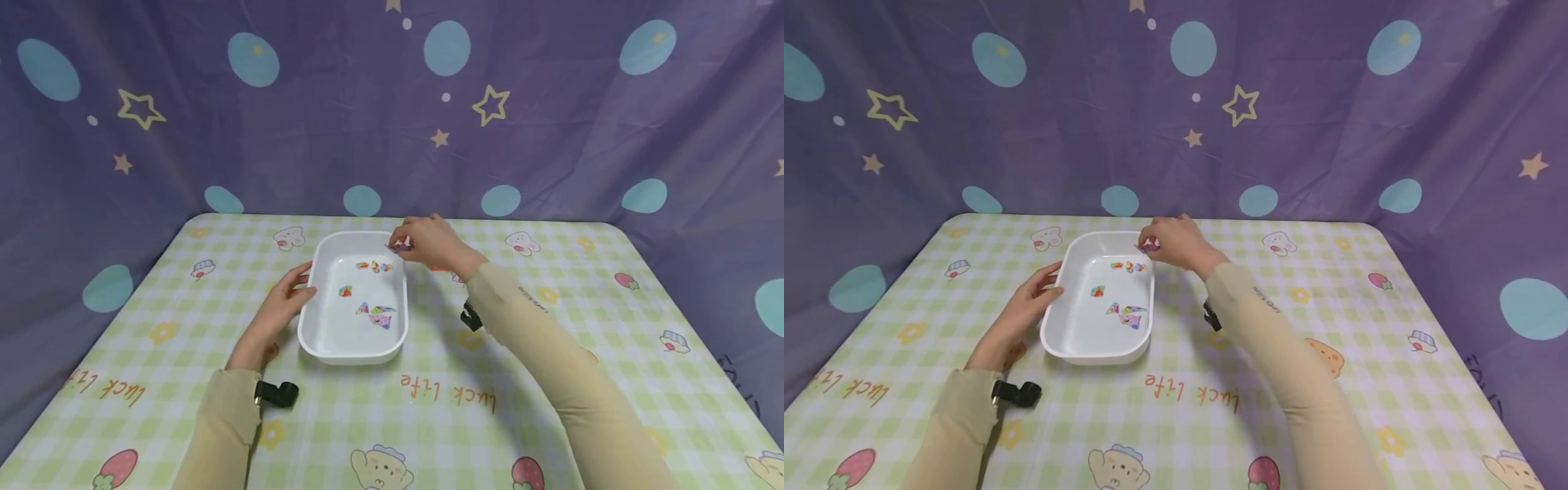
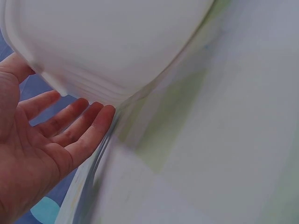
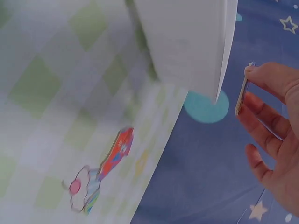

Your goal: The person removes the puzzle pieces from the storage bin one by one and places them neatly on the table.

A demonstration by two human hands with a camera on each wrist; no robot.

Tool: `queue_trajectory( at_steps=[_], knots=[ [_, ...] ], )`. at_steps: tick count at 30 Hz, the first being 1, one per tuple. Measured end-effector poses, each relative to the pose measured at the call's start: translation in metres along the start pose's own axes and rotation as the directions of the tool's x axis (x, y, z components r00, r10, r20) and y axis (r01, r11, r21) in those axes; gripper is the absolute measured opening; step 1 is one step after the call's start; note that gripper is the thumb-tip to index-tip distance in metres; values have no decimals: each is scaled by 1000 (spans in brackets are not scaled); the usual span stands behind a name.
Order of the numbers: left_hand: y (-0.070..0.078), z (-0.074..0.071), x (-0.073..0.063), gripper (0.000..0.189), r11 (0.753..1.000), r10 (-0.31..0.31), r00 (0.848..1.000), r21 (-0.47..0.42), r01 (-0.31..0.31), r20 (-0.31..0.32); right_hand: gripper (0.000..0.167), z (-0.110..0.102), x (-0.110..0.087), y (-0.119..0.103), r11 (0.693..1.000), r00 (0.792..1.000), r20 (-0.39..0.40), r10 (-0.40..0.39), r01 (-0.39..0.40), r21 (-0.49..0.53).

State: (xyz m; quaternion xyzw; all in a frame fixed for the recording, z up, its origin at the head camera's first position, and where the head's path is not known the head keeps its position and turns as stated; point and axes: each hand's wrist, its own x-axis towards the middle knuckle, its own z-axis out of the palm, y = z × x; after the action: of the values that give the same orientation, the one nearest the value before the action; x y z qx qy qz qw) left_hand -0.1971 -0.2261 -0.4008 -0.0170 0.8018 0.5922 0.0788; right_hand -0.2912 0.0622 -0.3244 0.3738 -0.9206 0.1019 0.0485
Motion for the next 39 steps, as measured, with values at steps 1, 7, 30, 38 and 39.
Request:
queue_trajectory(
  at_steps=[1,7,30,38,39],
  knots=[
    [0,0,0,57,1000,3,1000,1,-3,0,19,0,-2,3,1000,1000,-3,5,-5,0],
    [0,0,-1,57,1000,6,1000,-1,-6,-6,19,0,-15,20,999,999,-4,49,-49,6],
    [1,0,1,58,1000,-10,1000,-20,11,14,21,21,-68,82,977,976,30,214,-214,-2],
    [1,0,0,58,1000,-3,1000,-15,3,10,20,26,-86,97,968,969,-3,249,-249,17],
    [1,0,0,58,1000,-3,1000,-9,3,7,19,27,-87,99,965,965,2,261,-261,13]
  ],
)
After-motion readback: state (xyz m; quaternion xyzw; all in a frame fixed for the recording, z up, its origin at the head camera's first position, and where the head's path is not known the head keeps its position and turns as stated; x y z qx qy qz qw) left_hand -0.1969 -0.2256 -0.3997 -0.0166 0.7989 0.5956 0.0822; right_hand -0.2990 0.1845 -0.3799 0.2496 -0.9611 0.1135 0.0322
